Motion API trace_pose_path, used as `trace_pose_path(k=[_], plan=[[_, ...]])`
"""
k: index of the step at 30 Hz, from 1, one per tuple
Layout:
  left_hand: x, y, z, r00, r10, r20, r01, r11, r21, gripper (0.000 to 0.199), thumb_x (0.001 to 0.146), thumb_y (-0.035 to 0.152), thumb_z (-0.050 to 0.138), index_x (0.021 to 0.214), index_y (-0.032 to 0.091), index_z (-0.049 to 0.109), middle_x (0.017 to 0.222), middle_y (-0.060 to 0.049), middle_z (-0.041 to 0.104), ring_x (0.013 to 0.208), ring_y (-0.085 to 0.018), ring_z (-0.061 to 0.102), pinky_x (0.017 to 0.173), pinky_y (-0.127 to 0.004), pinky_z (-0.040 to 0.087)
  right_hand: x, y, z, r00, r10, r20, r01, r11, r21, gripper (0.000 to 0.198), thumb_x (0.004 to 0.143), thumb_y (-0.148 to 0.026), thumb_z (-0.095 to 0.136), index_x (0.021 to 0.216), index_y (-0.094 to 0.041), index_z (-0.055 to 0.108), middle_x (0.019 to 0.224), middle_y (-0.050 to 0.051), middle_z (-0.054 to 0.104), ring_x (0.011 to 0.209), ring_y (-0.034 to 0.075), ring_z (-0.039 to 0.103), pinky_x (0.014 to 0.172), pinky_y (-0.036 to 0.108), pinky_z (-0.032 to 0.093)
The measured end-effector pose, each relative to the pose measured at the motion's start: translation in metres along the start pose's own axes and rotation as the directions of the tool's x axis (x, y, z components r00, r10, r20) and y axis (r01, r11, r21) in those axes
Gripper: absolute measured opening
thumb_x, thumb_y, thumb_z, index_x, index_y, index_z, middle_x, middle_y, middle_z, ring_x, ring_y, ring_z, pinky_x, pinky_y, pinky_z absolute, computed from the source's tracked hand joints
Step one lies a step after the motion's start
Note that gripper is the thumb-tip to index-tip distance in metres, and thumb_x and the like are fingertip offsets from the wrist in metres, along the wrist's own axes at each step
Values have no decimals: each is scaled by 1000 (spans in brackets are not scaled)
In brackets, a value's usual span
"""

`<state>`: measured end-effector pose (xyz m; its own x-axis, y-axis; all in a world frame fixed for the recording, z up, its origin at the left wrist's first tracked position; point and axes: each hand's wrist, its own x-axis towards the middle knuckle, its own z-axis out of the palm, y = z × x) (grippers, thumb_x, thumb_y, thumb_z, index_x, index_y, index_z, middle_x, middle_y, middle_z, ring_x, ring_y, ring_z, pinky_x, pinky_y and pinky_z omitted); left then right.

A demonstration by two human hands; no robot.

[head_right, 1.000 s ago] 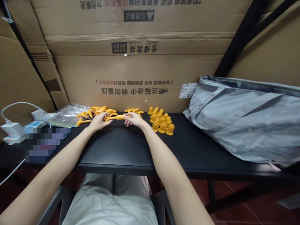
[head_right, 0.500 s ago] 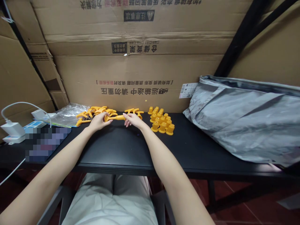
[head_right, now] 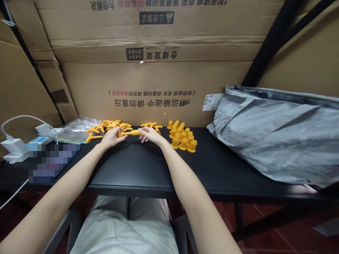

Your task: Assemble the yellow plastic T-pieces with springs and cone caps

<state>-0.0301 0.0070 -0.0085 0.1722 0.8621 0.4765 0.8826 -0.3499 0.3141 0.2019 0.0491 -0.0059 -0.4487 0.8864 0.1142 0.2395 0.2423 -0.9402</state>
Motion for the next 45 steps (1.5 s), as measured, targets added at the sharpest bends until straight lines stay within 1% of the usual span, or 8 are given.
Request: trace_pose_path(k=[3, 11, 19, 27, 35, 39, 43, 45], plan=[[0, 1, -1, 1000, -4, 5, 4, 1000, 3, 31, 80, 44, 61, 101, 21, 59, 93, -4, 67, 83, -19, 62, 72, -28, 46, -1, 1, -3, 1000, -23, 18, 23, 1000, -13, 24, 90, -33, 61, 106, -16, 53, 69, 1, 70, 52, 11, 64, 50, 19, 47], [-1, 1, 0, 1000, 13, -5, -13, 1000, 1, 31, 79, 43, 63, 100, 20, 59, 93, -4, 67, 83, -19, 62, 71, -28, 45, 0, 2, -1, 998, -56, 15, 56, 998, -2, 16, 91, -30, 60, 93, -15, 54, 61, -1, 68, 47, 9, 62, 49, 18, 44], [-1, 2, 0, 999, 33, -24, -33, 999, -1, 30, 79, 42, 64, 99, 20, 59, 92, -3, 67, 82, -18, 62, 70, -27, 45, -2, -2, 2, 1000, -24, -2, 24, 1000, 14, 35, 93, -45, 53, 75, -16, 55, 53, 1, 66, 41, 8, 59, 44, 17, 41], [-2, 2, 0, 999, 34, -17, -34, 999, -13, 31, 79, 42, 64, 100, 20, 59, 92, -3, 67, 83, -18, 62, 72, -28, 45, -2, -5, 5, 999, 8, -40, -8, 1000, 7, 38, 94, -46, 52, 70, -16, 54, 49, 1, 64, 37, 8, 57, 42, 17, 40], [-1, 1, 1, 999, 40, -12, -40, 999, -13, 32, 79, 42, 64, 101, 19, 60, 91, -4, 66, 82, -19, 62, 72, -29, 46, -1, -5, 8, 996, 43, -75, -43, 999, 1, 46, 92, -53, 50, 66, -15, 56, 46, 3, 63, 35, 9, 55, 39, 17, 39], [0, 0, 2, 999, 33, -12, -33, 999, -16, 30, 79, 41, 65, 100, 20, 60, 91, -3, 66, 83, -18, 62, 73, -28, 46, -2, -6, 6, 997, 70, -38, -70, 998, 3, 42, 93, -51, 50, 72, -15, 58, 52, 3, 66, 38, 9, 57, 39, 17, 39], [0, -1, 3, 1000, 21, -12, -21, 1000, -17, 30, 78, 41, 65, 99, 21, 59, 89, -3, 66, 82, -18, 62, 71, -29, 46, -4, -5, 2, 1000, 30, -2, -30, 1000, -2, 27, 90, -41, 60, 93, -14, 61, 64, 3, 71, 44, 9, 61, 43, 17, 43], [0, -1, 2, 1000, 17, -11, -17, 1000, -17, 31, 77, 41, 65, 100, 21, 59, 89, -3, 66, 82, -19, 62, 71, -29, 46, -3, -3, 0, 1000, 6, -4, -6, 1000, -9, 25, 88, -35, 64, 101, -14, 59, 66, 2, 71, 45, 9, 61, 45, 17, 44]])
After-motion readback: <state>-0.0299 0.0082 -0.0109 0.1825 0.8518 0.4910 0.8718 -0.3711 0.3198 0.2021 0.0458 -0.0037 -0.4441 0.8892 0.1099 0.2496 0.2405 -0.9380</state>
